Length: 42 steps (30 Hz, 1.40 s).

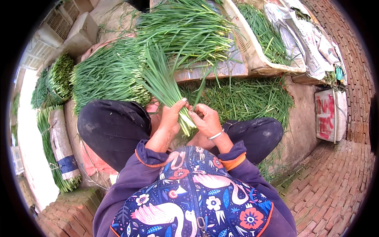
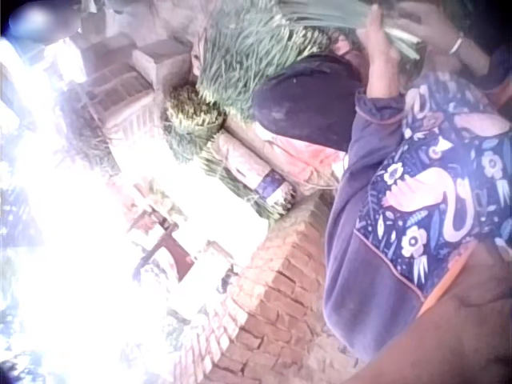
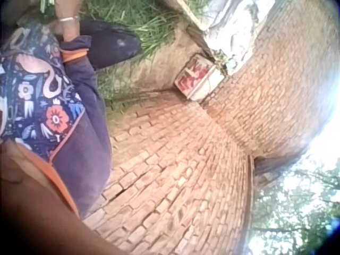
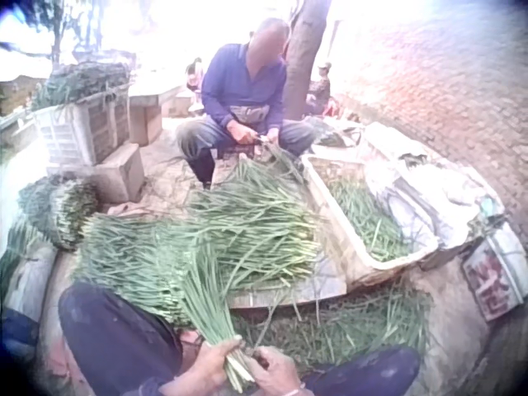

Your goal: The person sorts through bunches of green chives, removing individual yellowed or damaged blades by hand and gathering the cleaned chives into a bundle.

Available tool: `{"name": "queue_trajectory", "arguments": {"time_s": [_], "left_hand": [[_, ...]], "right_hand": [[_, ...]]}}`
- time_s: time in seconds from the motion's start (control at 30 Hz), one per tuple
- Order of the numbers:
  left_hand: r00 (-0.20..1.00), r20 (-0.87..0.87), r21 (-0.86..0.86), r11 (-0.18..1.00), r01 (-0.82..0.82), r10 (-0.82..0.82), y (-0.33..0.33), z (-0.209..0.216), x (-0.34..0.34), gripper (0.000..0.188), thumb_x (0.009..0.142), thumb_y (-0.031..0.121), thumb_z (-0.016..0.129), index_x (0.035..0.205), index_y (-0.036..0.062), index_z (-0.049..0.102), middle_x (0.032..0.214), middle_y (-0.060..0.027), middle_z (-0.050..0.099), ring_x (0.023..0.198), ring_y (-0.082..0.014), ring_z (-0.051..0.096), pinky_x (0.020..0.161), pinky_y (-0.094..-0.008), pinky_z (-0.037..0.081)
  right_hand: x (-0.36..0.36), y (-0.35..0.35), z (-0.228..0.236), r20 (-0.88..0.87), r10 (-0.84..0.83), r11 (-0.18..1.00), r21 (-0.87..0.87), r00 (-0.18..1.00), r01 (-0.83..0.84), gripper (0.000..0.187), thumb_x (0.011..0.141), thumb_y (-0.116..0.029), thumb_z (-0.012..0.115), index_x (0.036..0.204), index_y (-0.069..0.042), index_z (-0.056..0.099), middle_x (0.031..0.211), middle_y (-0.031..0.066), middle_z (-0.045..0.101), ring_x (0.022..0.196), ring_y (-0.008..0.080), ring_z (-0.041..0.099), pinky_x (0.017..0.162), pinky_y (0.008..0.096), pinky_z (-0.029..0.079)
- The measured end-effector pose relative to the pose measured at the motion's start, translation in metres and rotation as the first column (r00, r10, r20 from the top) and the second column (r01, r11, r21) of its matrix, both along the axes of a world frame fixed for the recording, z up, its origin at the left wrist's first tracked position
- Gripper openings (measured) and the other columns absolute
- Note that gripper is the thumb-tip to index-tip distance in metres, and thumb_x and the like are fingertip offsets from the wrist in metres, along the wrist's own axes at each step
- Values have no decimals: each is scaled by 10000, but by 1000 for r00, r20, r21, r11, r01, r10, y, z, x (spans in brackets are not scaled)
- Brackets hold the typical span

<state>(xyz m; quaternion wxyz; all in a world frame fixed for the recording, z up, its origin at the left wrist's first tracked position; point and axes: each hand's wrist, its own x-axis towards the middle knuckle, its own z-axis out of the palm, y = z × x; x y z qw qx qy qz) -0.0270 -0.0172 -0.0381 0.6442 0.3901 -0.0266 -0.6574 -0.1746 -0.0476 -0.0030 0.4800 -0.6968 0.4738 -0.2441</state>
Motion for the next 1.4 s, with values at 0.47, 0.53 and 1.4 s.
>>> {"name": "queue_trajectory", "arguments": {"time_s": [0.47, 0.53, 1.4], "left_hand": [[971, -228, 37, 997, -67, 74, -1, 5, 7, 222, 825, 97, 701, 1000, 63, 569, 766, -42, 571, 666, -188, 570, 622, -332, 489], [965, -256, 33, 998, -51, 58, -1, 8, 7, 204, 825, 99, 699, 983, 59, 576, 763, -45, 575, 663, -190, 570, 624, -330, 494], [988, -106, 46, 992, 120, -115, 1, 8, -6, 277, 812, -10, 700, 1049, 5, 559, 998, -152, 675, 850, -222, 675, 757, -320, 578]], "right_hand": [[-59, -165, 36, -365, -321, 917, -351, 874, 190, 392, 791, -441, 647, 942, -81, 686, 936, 180, 678, 909, 346, 642, 793, 422, 496], [-45, -213, 47, -199, -418, 818, -508, 886, 272, 359, 793, -413, 651, 951, -93, 699, 927, 160, 686, 903, 335, 646, 798, 413, 498], [-27, 4, -5, 175, -138, 978, 181, 975, 106, 144, 813, -66, 668, 871, -15, 547, 723, -7, 584, 601, 39, 514, 558, 207, 441]]}}
